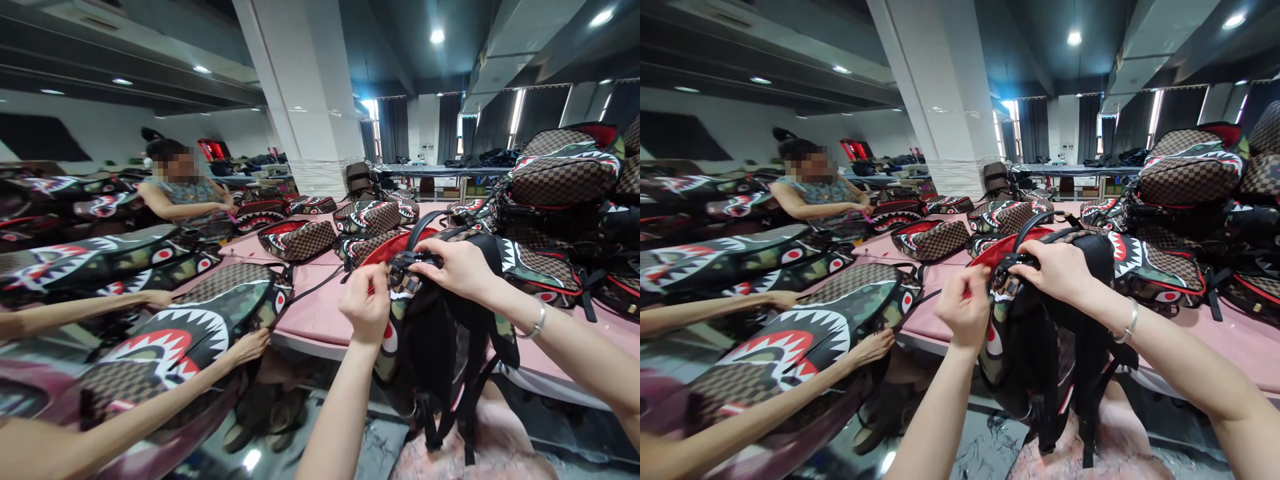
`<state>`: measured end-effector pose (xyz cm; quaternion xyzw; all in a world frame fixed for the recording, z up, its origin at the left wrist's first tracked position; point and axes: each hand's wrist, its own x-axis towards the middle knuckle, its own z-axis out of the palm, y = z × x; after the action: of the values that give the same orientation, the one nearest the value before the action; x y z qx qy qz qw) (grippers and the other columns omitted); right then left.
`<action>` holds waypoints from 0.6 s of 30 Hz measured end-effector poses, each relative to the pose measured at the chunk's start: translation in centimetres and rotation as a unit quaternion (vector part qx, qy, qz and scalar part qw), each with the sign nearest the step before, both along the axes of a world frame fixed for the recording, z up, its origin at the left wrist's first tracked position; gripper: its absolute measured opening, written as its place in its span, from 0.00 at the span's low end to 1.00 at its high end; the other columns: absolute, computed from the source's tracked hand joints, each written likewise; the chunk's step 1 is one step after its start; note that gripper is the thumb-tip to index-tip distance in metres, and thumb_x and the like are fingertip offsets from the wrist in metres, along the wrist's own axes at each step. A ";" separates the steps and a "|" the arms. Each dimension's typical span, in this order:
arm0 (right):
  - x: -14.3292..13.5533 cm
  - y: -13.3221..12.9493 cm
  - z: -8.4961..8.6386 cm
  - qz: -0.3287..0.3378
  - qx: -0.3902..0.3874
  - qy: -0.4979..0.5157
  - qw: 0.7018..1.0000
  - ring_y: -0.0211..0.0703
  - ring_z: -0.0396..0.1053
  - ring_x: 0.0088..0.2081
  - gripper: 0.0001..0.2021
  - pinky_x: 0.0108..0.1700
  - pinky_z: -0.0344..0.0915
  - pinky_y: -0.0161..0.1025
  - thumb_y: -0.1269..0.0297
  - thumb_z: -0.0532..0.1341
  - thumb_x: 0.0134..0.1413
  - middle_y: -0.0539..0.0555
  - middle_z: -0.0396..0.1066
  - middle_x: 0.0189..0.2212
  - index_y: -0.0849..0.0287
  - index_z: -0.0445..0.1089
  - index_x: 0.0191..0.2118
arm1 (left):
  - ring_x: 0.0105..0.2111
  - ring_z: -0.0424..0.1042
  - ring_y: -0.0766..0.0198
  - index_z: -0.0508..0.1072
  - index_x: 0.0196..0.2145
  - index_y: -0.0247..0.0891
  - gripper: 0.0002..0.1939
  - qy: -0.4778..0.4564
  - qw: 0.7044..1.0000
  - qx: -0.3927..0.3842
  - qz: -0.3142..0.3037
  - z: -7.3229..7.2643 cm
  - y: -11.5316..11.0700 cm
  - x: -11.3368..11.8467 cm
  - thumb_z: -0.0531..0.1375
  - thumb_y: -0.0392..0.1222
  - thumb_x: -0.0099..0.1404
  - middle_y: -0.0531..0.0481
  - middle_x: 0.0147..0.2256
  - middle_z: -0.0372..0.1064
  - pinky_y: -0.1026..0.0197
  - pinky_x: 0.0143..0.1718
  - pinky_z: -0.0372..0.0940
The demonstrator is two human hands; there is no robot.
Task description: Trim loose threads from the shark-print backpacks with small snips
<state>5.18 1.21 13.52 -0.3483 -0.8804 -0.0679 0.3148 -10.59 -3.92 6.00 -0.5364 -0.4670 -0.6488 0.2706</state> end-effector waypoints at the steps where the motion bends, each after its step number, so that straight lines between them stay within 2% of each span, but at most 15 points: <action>1: -0.4 0.5 0.1 -0.005 -0.003 0.006 1.000 0.43 0.71 0.29 0.18 0.29 0.56 0.34 0.47 0.56 0.52 0.51 0.74 0.27 0.52 0.69 0.42 | 0.29 0.70 0.66 0.70 0.28 0.36 0.12 -0.016 0.999 -0.008 -0.037 -0.2 -0.7 0.0 0.49 0.36 0.65 0.50 0.26 0.70 0.62 0.34 0.65; 3: -1.1 1.3 0.1 -0.012 -0.007 0.013 1.000 0.44 0.71 0.30 0.18 0.30 0.56 0.34 0.47 0.56 0.52 0.51 0.74 0.27 0.51 0.70 0.42 | 0.32 0.70 0.65 0.70 0.31 0.36 0.11 -0.023 0.995 -0.033 -0.089 -1.0 -2.0 0.1 0.50 0.40 0.65 0.49 0.29 0.70 0.60 0.36 0.66; 4: -1.3 1.6 0.1 -0.014 -0.008 0.015 1.000 0.44 0.71 0.31 0.18 0.30 0.57 0.34 0.46 0.55 0.52 0.51 0.75 0.27 0.51 0.70 0.42 | 0.35 0.70 0.63 0.70 0.35 0.36 0.08 -0.024 0.994 -0.051 -0.091 -1.5 -2.5 0.1 0.54 0.42 0.63 0.48 0.33 0.70 0.59 0.38 0.66; 7: -1.9 2.2 0.0 -0.019 -0.010 0.021 1.000 0.44 0.72 0.32 0.19 0.31 0.58 0.34 0.46 0.55 0.52 0.52 0.75 0.28 0.52 0.70 0.43 | 0.40 0.69 0.59 0.67 0.44 0.36 0.22 -0.012 0.990 -0.131 -0.043 -2.8 -2.8 0.1 0.63 0.46 0.53 0.44 0.40 0.69 0.55 0.41 0.66; 8: -2.0 2.4 -0.1 -0.021 -0.009 0.024 0.999 0.45 0.72 0.32 0.19 0.31 0.58 0.34 0.46 0.55 0.53 0.53 0.75 0.28 0.52 0.70 0.43 | 0.41 0.69 0.58 0.68 0.45 0.37 0.22 -0.005 0.987 -0.156 -0.032 -3.1 -2.6 0.1 0.64 0.46 0.53 0.44 0.40 0.69 0.55 0.41 0.66; 10: -2.1 2.5 -0.3 -0.022 -0.005 0.027 0.999 0.45 0.72 0.33 0.19 0.31 0.58 0.34 0.46 0.55 0.53 0.52 0.75 0.29 0.52 0.70 0.43 | 0.40 0.70 0.59 0.70 0.43 0.38 0.16 0.007 0.983 -0.180 -0.029 -3.5 -2.1 0.1 0.61 0.43 0.57 0.45 0.38 0.71 0.55 0.42 0.66; 12: -1.9 2.6 -0.3 -0.019 -0.003 0.027 0.999 0.44 0.72 0.33 0.18 0.31 0.58 0.34 0.47 0.55 0.53 0.52 0.75 0.28 0.51 0.70 0.43 | 0.38 0.71 0.61 0.72 0.42 0.38 0.13 -0.010 0.981 -0.187 -0.048 -3.5 -1.9 0.3 0.58 0.41 0.59 0.46 0.37 0.72 0.56 0.42 0.66; 15: -1.3 2.9 -0.2 -0.026 -0.005 0.039 0.999 0.44 0.72 0.31 0.18 0.31 0.58 0.34 0.47 0.55 0.53 0.52 0.75 0.28 0.52 0.70 0.43 | 0.34 0.72 0.62 0.74 0.39 0.39 0.10 -0.089 0.960 -0.226 -0.139 -3.0 -1.9 0.7 0.58 0.40 0.58 0.48 0.34 0.74 0.58 0.39 0.67; 16: -1.0 3.2 -0.1 -0.028 -0.006 0.047 0.998 0.43 0.72 0.31 0.18 0.31 0.59 0.34 0.47 0.55 0.53 0.52 0.75 0.28 0.52 0.70 0.42 | 0.34 0.72 0.62 0.75 0.37 0.38 0.10 -0.125 0.943 -0.248 -0.186 -2.7 -2.0 1.0 0.59 0.41 0.57 0.48 0.33 0.74 0.59 0.38 0.67; 18: -0.4 3.8 0.0 -0.025 -0.011 0.064 0.998 0.43 0.71 0.31 0.17 0.33 0.59 0.34 0.48 0.56 0.52 0.51 0.75 0.30 0.53 0.71 0.42 | 0.33 0.73 0.61 0.76 0.36 0.36 0.11 -0.206 0.887 -0.293 -0.292 -2.3 -1.8 1.7 0.61 0.41 0.54 0.47 0.32 0.75 0.59 0.36 0.67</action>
<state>4.83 5.00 13.53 -0.3770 -0.8502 -0.0433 0.3648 -8.93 -5.76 3.68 -0.5579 -0.5038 -0.6277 -0.2024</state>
